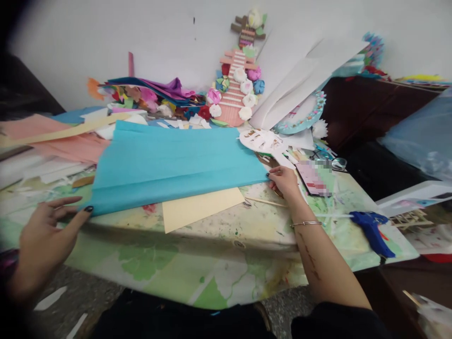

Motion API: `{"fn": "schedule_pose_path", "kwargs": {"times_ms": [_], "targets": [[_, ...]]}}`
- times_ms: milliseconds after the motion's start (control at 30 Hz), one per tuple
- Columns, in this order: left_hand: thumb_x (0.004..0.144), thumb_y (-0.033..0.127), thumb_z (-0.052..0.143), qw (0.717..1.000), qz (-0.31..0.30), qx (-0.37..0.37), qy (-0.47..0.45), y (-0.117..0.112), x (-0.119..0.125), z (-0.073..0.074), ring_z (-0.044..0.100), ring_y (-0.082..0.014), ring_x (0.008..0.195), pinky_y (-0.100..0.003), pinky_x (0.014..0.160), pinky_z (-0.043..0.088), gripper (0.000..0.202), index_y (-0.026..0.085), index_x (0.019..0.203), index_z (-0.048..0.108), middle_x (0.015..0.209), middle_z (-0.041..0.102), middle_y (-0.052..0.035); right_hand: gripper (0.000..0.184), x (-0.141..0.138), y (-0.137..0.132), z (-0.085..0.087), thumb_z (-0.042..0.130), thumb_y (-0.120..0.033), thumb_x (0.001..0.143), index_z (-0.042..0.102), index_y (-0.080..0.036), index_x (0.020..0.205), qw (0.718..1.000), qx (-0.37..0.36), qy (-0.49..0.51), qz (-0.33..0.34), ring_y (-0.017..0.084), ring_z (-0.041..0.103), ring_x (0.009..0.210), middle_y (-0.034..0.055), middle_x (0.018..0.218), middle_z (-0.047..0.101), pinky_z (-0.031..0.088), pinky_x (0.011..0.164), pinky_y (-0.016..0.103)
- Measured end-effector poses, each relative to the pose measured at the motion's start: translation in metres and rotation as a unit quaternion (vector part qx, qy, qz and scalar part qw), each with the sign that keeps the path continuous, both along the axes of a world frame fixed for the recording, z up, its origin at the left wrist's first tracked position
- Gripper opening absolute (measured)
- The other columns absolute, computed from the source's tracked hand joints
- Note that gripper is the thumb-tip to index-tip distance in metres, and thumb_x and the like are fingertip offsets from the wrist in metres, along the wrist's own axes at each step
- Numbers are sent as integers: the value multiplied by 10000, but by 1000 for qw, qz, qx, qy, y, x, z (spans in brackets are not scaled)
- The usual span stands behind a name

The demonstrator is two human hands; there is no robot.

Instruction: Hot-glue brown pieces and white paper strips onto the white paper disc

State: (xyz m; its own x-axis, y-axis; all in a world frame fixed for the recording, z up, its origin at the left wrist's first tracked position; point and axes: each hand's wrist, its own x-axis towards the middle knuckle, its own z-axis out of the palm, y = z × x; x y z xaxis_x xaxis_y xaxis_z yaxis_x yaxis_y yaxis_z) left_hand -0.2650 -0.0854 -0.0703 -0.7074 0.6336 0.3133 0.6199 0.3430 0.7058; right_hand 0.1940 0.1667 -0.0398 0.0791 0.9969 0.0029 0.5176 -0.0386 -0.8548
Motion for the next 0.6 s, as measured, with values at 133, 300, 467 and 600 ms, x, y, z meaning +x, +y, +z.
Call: {"fn": "schedule_pose_path", "kwargs": {"times_ms": [133,300,467,600], "targets": [[662,466,655,999,13,18,-27,-2,11,7,419,-90,462,-253,553,385,540,202,1133,634,837,650,12,101,0,-1,1,666,-166,766,603,-162,846,1000,4,-14,-3,88,450,296,-36,404,552,281,298,154],[631,475,643,1000,25,-15,-9,-8,2,-1,510,-143,580,-279,638,420,471,219,1024,685,844,664,-3,129,1,0,1,685,-213,756,609,-171,852,999,9,-47,-3,99,448,311,-34,417,550,297,317,180],[650,452,592,999,9,-28,42,-10,4,-3,607,-239,802,-357,829,454,417,219,980,693,776,655,-15,188,5,2,-3,705,-254,724,645,-168,880,994,31,-102,-6,116,464,349,-25,445,562,330,365,212],[710,442,540,993,-4,-25,111,-14,2,-6,602,-267,856,-391,865,454,352,220,943,683,770,657,-27,194,7,8,-5,694,-257,698,668,-164,867,987,55,-152,-13,141,524,433,-12,496,589,389,442,238]]}}
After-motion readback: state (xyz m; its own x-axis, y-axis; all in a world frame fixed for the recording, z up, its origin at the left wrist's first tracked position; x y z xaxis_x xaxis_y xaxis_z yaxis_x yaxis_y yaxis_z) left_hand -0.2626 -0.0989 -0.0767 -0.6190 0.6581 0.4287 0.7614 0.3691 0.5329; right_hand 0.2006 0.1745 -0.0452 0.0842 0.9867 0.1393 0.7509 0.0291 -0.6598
